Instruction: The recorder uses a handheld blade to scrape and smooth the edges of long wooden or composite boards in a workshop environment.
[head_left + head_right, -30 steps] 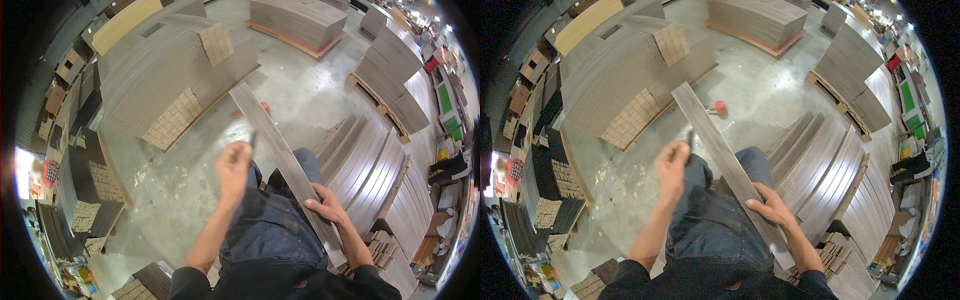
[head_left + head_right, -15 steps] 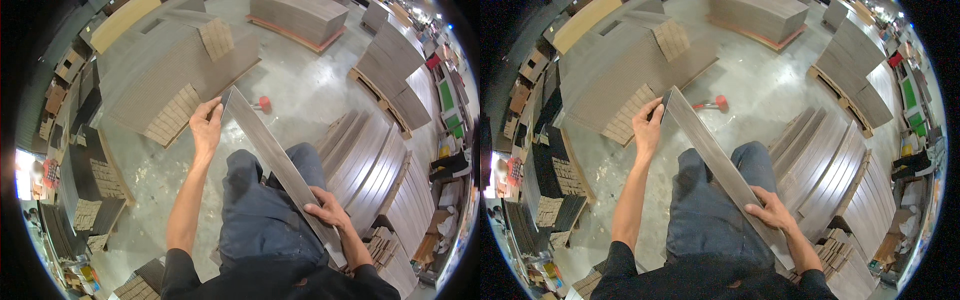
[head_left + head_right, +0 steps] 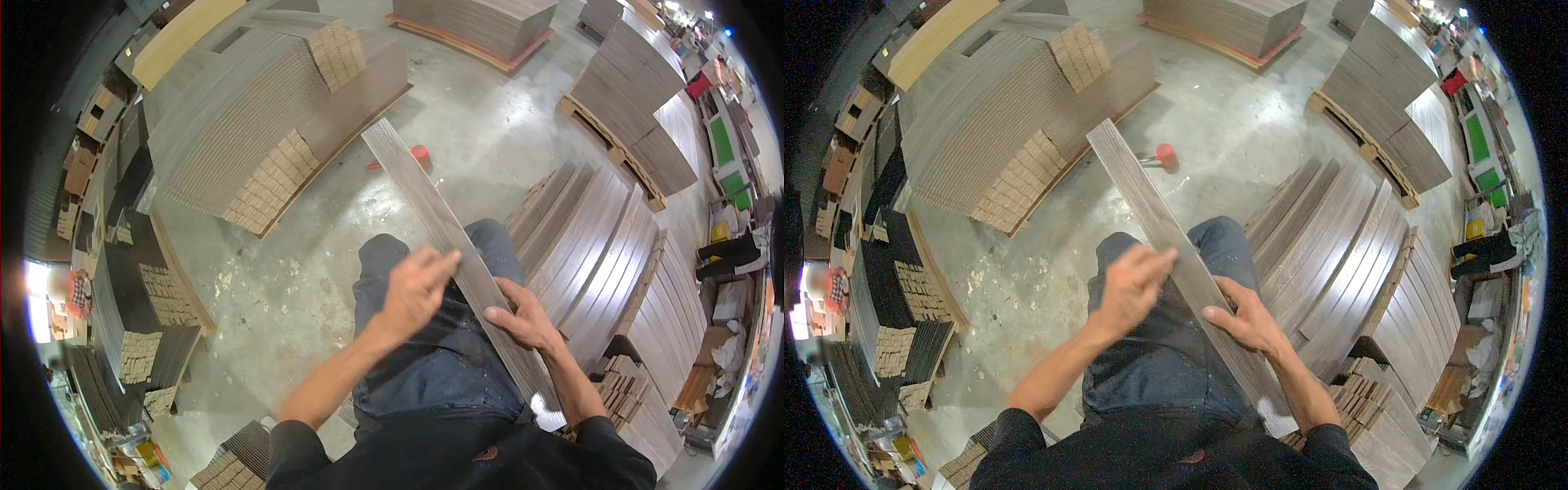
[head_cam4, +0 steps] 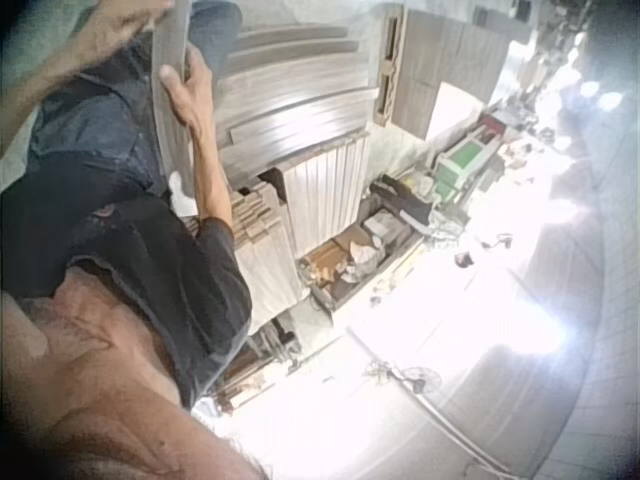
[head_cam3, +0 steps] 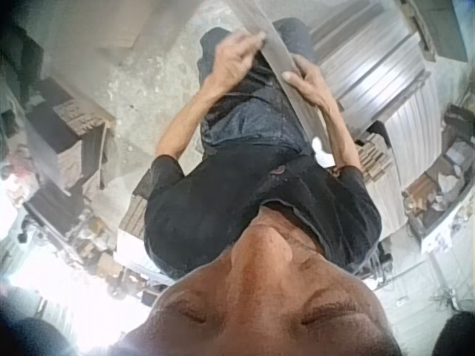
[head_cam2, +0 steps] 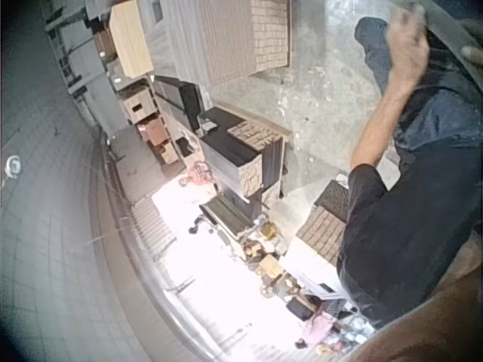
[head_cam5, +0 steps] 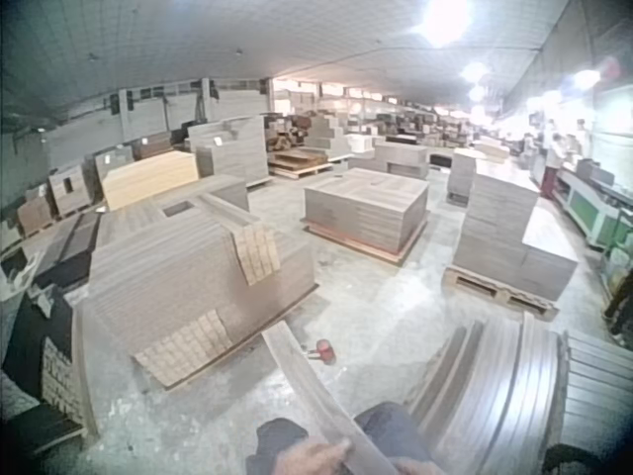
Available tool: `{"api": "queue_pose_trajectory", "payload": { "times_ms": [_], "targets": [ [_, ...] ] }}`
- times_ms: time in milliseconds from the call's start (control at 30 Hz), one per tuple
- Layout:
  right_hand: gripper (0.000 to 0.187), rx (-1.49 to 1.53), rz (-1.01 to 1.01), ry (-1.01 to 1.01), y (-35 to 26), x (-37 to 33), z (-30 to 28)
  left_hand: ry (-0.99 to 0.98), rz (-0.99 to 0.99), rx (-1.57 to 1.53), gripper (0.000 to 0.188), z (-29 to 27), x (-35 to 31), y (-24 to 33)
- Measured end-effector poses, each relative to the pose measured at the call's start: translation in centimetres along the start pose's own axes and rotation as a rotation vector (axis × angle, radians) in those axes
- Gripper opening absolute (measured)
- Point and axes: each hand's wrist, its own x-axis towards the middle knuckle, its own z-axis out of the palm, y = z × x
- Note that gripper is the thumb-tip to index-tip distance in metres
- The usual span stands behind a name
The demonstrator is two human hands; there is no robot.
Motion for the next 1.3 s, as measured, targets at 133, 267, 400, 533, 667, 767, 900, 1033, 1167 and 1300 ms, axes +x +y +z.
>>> {"api": "queue_pose_trajectory", "payload": {
  "times_ms": [133, 267, 400, 533, 667, 767, 900, 1033, 1167, 1300],
  "targets": [
    [0.071, 0.094, 0.008, 0.009, 1.1, 0.1, -0.2, -0.005, -0.049, -0.1, 0.029, 1.1, -1.1, 1.2],
    [0.071, 0.101, 0.024, 0.013, 0.4, 0.0, -0.4, 0.206, -0.234, -0.024, 0.018, -0.9, 1.8, -0.8],
    [0.07, 0.211, 0.014, 0.02, 0.3, 0.4, -0.2, 0.238, -0.195, -0.047, 0.019, -1.6, 3.7, -1.4],
    [0.062, 0.365, -0.04, 0.015, 1.2, 1.2, -0.3, 0.05, -0.148, -0.046, 0.019, 0.6, 1.8, 0.3],
    [0.059, 0.546, 0.035, 0.048, 2.1, 1.4, 0.1, -0.004, -0.128, -0.145, 0.02, 2.7, 0.6, 1.5],
    [0.064, 0.63, -0.008, 0.085, 3.1, 1.6, 0.4, -0.015, -0.118, -0.161, 0.021, 3.3, 0.4, 1.5],
    [0.055, 0.882, 0.115, 0.064, 4.0, 2.0, 1.4, -0.016, -0.117, -0.186, 0.021, 4.0, 0.3, 1.6],
    [0.052, 0.978, 0.164, 0.095, 5.3, 2.8, 1.2, -0.056, -0.162, -0.228, 0.022, 4.4, 0.2, 2.5],
    [0.052, 1.056, 0.139, 0.146, 4.1, 4.4, 1.1, -0.1, -0.137, -0.21, 0.023, 4.8, -0.1, 3.5],
    [0.053, 1.111, -0.023, 0.037, 3.5, 6.1, -0.5, -0.134, -0.093, -0.209, 0.023, 5.6, -0.6, 4.4]
  ]
}}
